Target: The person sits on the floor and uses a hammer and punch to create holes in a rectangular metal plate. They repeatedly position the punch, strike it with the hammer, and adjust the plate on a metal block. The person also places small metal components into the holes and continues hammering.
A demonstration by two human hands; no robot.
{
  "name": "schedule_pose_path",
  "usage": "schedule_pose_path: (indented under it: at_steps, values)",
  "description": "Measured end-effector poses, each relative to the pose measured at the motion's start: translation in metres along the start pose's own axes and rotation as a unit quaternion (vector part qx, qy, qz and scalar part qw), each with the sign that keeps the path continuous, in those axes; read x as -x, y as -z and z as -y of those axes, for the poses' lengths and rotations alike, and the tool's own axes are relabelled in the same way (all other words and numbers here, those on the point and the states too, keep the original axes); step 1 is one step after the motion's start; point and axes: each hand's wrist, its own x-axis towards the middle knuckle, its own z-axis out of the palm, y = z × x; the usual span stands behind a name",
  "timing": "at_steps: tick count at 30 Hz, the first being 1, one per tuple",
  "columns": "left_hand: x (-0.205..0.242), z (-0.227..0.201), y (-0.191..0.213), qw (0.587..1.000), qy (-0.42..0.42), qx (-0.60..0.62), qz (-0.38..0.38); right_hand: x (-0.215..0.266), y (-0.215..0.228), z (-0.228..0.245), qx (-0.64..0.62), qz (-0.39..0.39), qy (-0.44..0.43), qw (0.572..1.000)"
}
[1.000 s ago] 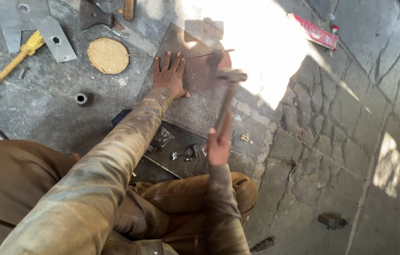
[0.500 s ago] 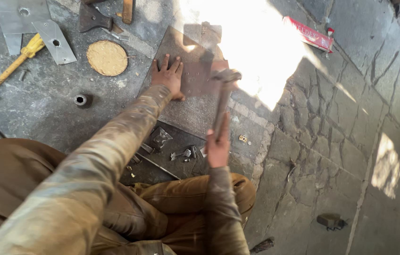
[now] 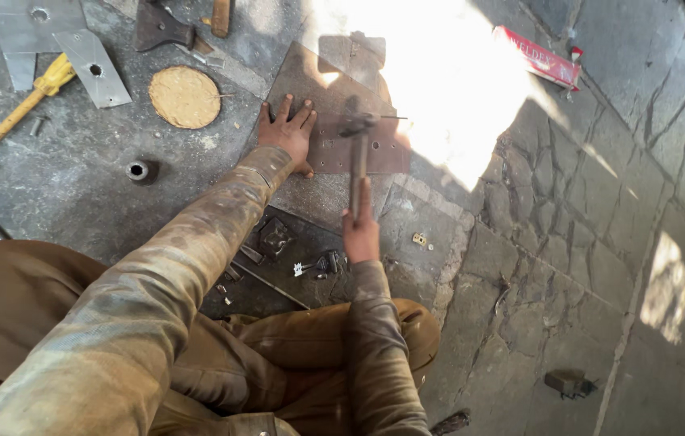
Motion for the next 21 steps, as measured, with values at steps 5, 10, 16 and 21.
schedule_pose_path:
  at_steps: [5, 10, 16, 21]
  values:
    - [-0.003, 0.003, -0.004, 1.0, -0.002, -0.001, -0.013, 0.024, 0.019, 0.002, -0.197, -0.048, -0.058, 0.977]
    - [-0.005, 0.002, -0.006, 1.0, -0.003, 0.004, 0.004, 0.013, 0.004, 0.018, -0.047, -0.051, -0.019, 0.997]
    - [-0.001, 0.004, -0.003, 1.0, -0.003, 0.012, 0.001, 0.025, 0.045, 0.054, -0.279, -0.025, -0.072, 0.957]
    - [-0.002, 0.006, -0.01, 0.999, -0.007, 0.031, -0.013, 0.035, 0.096, 0.064, -0.399, -0.2, 0.282, 0.849]
